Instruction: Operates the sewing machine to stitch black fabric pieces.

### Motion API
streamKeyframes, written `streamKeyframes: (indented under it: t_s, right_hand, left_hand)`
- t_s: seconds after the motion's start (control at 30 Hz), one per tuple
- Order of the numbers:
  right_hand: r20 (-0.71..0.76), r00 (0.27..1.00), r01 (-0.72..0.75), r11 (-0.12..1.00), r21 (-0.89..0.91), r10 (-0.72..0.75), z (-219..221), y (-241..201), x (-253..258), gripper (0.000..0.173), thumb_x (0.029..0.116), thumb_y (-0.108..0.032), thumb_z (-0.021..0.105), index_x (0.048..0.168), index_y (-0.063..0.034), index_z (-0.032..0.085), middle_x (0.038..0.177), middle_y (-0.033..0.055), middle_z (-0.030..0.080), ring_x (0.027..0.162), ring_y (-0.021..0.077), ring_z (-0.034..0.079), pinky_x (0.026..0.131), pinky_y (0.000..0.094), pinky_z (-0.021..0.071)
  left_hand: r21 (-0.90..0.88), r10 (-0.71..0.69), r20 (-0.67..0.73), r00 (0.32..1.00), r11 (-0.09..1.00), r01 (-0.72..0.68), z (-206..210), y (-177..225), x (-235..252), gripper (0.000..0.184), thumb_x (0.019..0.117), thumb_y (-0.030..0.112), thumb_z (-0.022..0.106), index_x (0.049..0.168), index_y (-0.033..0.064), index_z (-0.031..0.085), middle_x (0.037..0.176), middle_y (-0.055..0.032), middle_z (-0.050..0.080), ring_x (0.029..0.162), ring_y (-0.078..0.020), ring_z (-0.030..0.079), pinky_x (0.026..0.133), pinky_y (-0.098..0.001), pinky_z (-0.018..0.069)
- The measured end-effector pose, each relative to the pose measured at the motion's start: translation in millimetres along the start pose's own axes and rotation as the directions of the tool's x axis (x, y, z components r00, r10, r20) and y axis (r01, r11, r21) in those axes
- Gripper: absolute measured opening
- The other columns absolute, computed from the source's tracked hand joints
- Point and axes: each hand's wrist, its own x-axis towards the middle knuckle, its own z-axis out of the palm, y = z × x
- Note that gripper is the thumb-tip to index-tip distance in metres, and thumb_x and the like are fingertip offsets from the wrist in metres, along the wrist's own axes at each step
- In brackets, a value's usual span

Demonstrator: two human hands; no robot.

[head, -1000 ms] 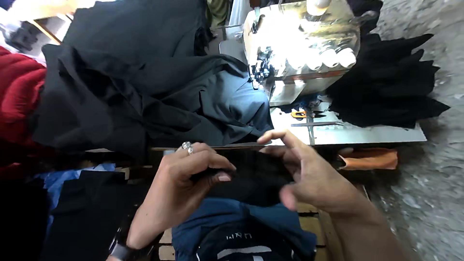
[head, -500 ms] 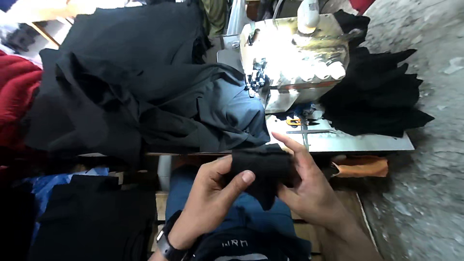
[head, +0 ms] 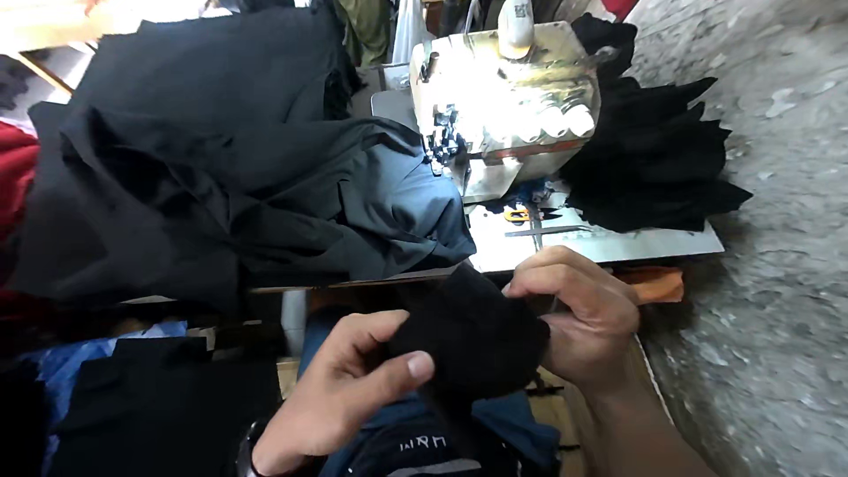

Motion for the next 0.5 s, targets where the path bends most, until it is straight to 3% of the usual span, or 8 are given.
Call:
streamKeyframes:
  t_s: [0.1, 0.2, 0.23, 0.3, 0.33, 0.4, 0.43, 0.5]
  right_hand:
    - [0.191, 0.981, 0.022, 0.999, -0.039, -0.014, -1.6, -6.8, 4.3, 0.024, 0.0910, -0.035, 0.069, 0.089, -0.0154, 0.055, 0.110, 0.0012, 0.063, 0.108, 0.0086, 0.059, 0.091, 0.0232, 0.0498]
    - [0.409, 0.912, -0.183, 0.906, 0.381, 0.013, 7.6, -11.9, 0.7, 0.014, 0.1018, -0.024, 0.048, 0.104, -0.0114, 0.043, 0.141, 0.0093, 0.055, 0.135, 0.0185, 0.051, 0.109, 0.0331, 0.0477]
    - [0.450, 0.892, -0.310, 0.774, 0.553, 0.036, 11.5, -14.8, -1.0, 0.017, 0.1093, -0.030, 0.039, 0.110, -0.0134, 0.045, 0.140, 0.0067, 0.056, 0.137, 0.0184, 0.050, 0.113, 0.0358, 0.0458]
    - [0.519, 0.851, -0.455, 0.603, 0.655, 0.078, 11.2, -22.4, 1.0, 0.020, 0.1119, -0.037, 0.037, 0.111, -0.0189, 0.045, 0.117, -0.0042, 0.055, 0.119, 0.0025, 0.053, 0.103, 0.0209, 0.0454]
    - [0.523, 0.849, -0.442, 0.646, 0.623, 0.076, 7.6, -22.8, 4.1, 0.011, 0.1099, -0.027, 0.044, 0.109, -0.0162, 0.046, 0.110, -0.0037, 0.054, 0.111, 0.0003, 0.053, 0.097, 0.0173, 0.0466]
    - [0.467, 0.874, -0.316, 0.887, 0.338, 0.134, 0.0, -22.9, 12.2, 0.018, 0.0872, -0.011, 0.067, 0.096, -0.0116, 0.051, 0.100, -0.0017, 0.056, 0.096, -0.0010, 0.055, 0.081, 0.0121, 0.0482]
    - [0.435, 0.886, -0.242, 0.961, 0.134, 0.162, -2.1, -22.4, 15.4, 0.019, 0.0793, -0.013, 0.071, 0.090, -0.0139, 0.056, 0.098, -0.0031, 0.058, 0.093, -0.0008, 0.056, 0.075, 0.0119, 0.0485]
    - [0.371, 0.909, -0.130, 0.975, -0.179, 0.189, -2.6, -21.0, 19.2, 0.010, 0.0793, -0.021, 0.072, 0.085, -0.0215, 0.064, 0.100, -0.0055, 0.061, 0.096, 0.0036, 0.058, 0.077, 0.0201, 0.0507]
  left_hand:
    - [0.030, -0.058, -0.092, 0.994, 0.998, 0.061, -11.1, -3.4, -6.1, 0.018, 0.1021, 0.028, 0.063, 0.096, 0.0131, 0.069, 0.088, 0.0080, 0.069, 0.082, 0.0013, 0.064, 0.074, -0.0185, 0.0544]
    - [-0.024, -0.063, -0.125, 0.990, 0.998, 0.061, -11.6, -4.5, -2.1, 0.015, 0.1000, 0.024, 0.066, 0.089, 0.0136, 0.066, 0.085, 0.0073, 0.068, 0.079, 0.0000, 0.064, 0.072, -0.0191, 0.0547]
    - [-0.041, -0.059, -0.123, 0.991, 0.998, 0.054, -10.5, -3.4, -0.8, 0.012, 0.0987, 0.021, 0.068, 0.089, 0.0132, 0.065, 0.086, 0.0063, 0.068, 0.081, -0.0010, 0.065, 0.073, -0.0201, 0.0554]
    - [-0.028, -0.052, -0.138, 0.989, 0.998, 0.048, -9.3, 3.3, 0.3, 0.009, 0.0943, 0.015, 0.073, 0.096, 0.0141, 0.064, 0.091, 0.0051, 0.070, 0.084, -0.0027, 0.067, 0.075, -0.0212, 0.0575]
    - [0.012, -0.051, -0.152, 0.987, 0.998, 0.054, -10.3, 8.9, 0.1, 0.015, 0.0924, 0.013, 0.075, 0.102, 0.0152, 0.063, 0.094, 0.0048, 0.070, 0.085, -0.0031, 0.068, 0.076, -0.0210, 0.0586]
    - [0.176, -0.046, -0.168, 0.985, 0.982, 0.076, -17.2, 20.3, -2.7, 0.028, 0.0940, 0.012, 0.073, 0.117, 0.0151, 0.058, 0.101, 0.0013, 0.072, 0.089, -0.0064, 0.071, 0.080, -0.0227, 0.0605]
    - [0.314, -0.044, -0.171, 0.984, 0.945, 0.096, -21.6, 24.9, -4.0, 0.028, 0.0974, 0.013, 0.070, 0.122, 0.0148, 0.056, 0.101, 0.0007, 0.073, 0.088, -0.0070, 0.071, 0.080, -0.0226, 0.0606]
    - [0.650, -0.031, -0.153, 0.988, 0.750, 0.124, -28.6, 29.2, -3.6, 0.016, 0.1048, 0.017, 0.058, 0.120, 0.0159, 0.060, 0.097, 0.0064, 0.071, 0.083, -0.0014, 0.068, 0.075, -0.0181, 0.0578]
